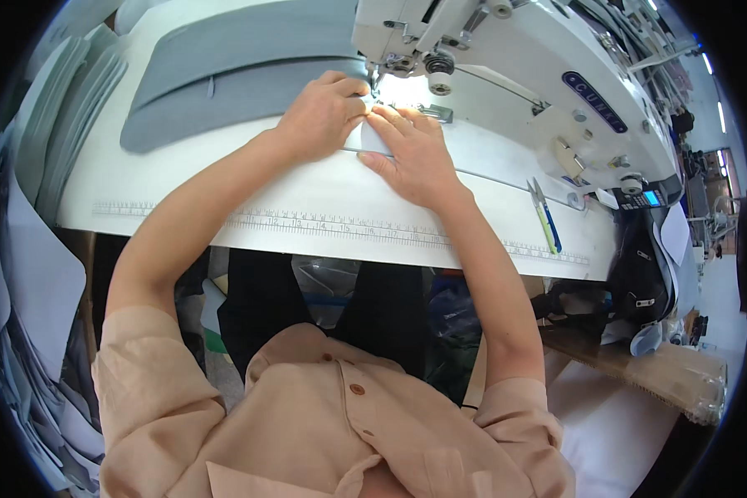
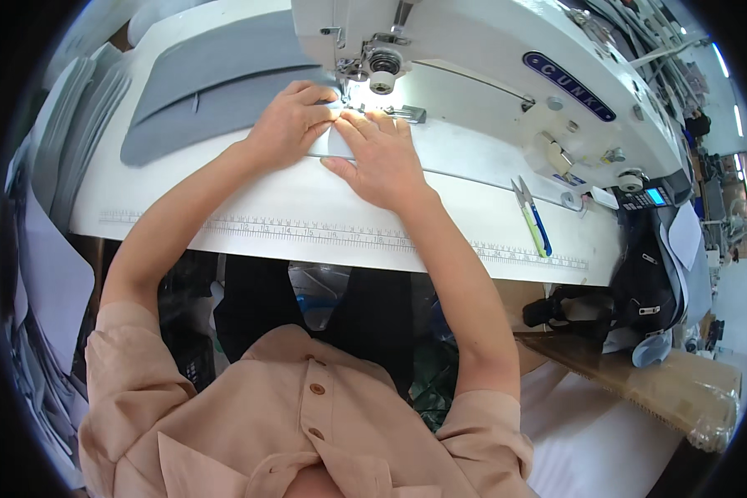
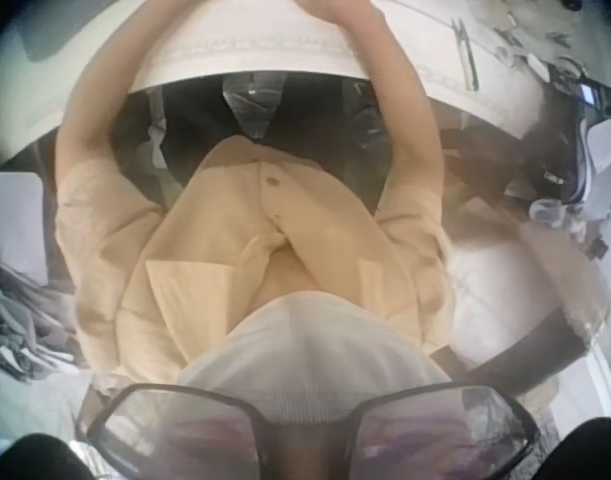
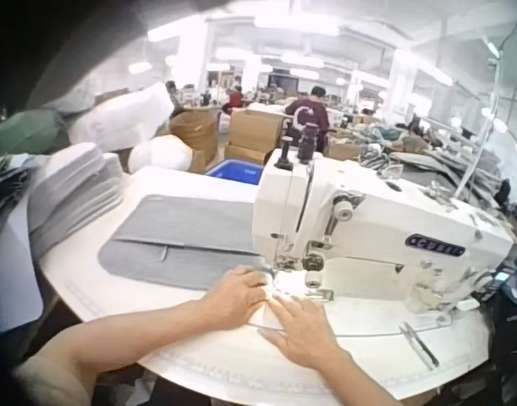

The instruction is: Sewing and assembling fabric laptop sleeves using a sewing machine.

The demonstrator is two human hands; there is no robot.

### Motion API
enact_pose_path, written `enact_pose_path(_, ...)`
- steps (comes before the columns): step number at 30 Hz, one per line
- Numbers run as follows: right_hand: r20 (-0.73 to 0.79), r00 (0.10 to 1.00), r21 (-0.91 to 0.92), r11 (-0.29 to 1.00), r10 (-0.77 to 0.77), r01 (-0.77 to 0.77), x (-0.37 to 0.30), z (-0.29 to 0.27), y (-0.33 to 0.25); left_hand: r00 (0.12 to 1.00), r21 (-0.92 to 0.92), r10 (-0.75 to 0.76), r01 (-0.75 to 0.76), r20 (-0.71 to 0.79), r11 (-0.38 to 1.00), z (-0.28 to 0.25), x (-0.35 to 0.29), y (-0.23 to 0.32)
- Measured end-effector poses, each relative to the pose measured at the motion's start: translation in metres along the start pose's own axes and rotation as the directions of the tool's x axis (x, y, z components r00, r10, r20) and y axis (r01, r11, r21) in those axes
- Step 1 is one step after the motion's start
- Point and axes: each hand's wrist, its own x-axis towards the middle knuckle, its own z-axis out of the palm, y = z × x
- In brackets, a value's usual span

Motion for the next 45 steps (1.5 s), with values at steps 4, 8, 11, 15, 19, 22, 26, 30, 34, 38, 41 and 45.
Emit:
enact_pose_path(4,-0.067,0.996,0.002,0.999,0.054,-0.054,-0.005,-0.003,0.009,0.999,0.059,-0.033,0.034,-0.014,0.998,0.010,0.008,0.011)
enact_pose_path(8,-0.119,0.991,0.069,0.996,0.060,-0.052,-0.008,-0.004,0.012,0.995,0.083,-0.101,0.098,0.026,0.992,0.007,0.005,0.027)
enact_pose_path(11,-0.134,0.987,0.105,0.992,0.091,-0.077,-0.013,-0.002,0.015,0.986,0.054,-0.097,0.091,0.133,0.994,-0.004,0.012,0.020)
enact_pose_path(15,-0.108,0.985,0.123,0.985,0.133,-0.120,-0.012,-0.006,0.010,0.956,-0.004,-0.022,0.024,0.292,1.000,-0.020,0.016,-0.003)
enact_pose_path(19,-0.154,0.984,0.091,0.993,0.089,-0.075,-0.010,-0.001,0.011,0.970,0.017,-0.005,0.001,0.244,1.000,-0.012,0.007,-0.002)
enact_pose_path(22,-0.145,0.987,0.122,0.991,0.073,-0.056,-0.007,-0.002,0.011,0.949,-0.005,-0.150,0.157,0.276,0.988,-0.007,0.004,0.007)
enact_pose_path(26,-0.141,0.986,0.155,0.986,0.085,-0.062,-0.007,-0.002,0.009,0.920,0.069,-0.326,0.318,0.216,0.945,0.003,0.002,0.027)
enact_pose_path(30,-0.163,0.983,0.160,0.986,0.080,-0.054,-0.007,0.001,0.013,0.907,0.157,-0.412,0.397,0.081,0.904,0.020,0.004,0.046)
enact_pose_path(34,-0.144,0.986,0.188,0.981,0.083,-0.055,-0.007,-0.002,0.013,0.884,0.162,-0.464,0.450,0.062,0.878,0.027,0.007,0.052)
enact_pose_path(38,-0.170,0.979,0.202,0.976,0.111,-0.075,-0.009,-0.004,0.015,0.896,0.067,-0.436,0.432,0.079,0.899,0.022,0.010,0.051)
enact_pose_path(41,-0.179,0.976,0.227,0.970,0.126,-0.084,-0.008,-0.003,0.016,0.922,0.136,-0.387,0.379,0.033,0.915,0.026,0.005,0.051)
enact_pose_path(45,-0.171,0.977,0.221,0.972,0.124,-0.084,-0.009,-0.005,0.016,0.930,0.227,-0.334,0.295,0.155,0.928,0.017,-0.007,0.057)
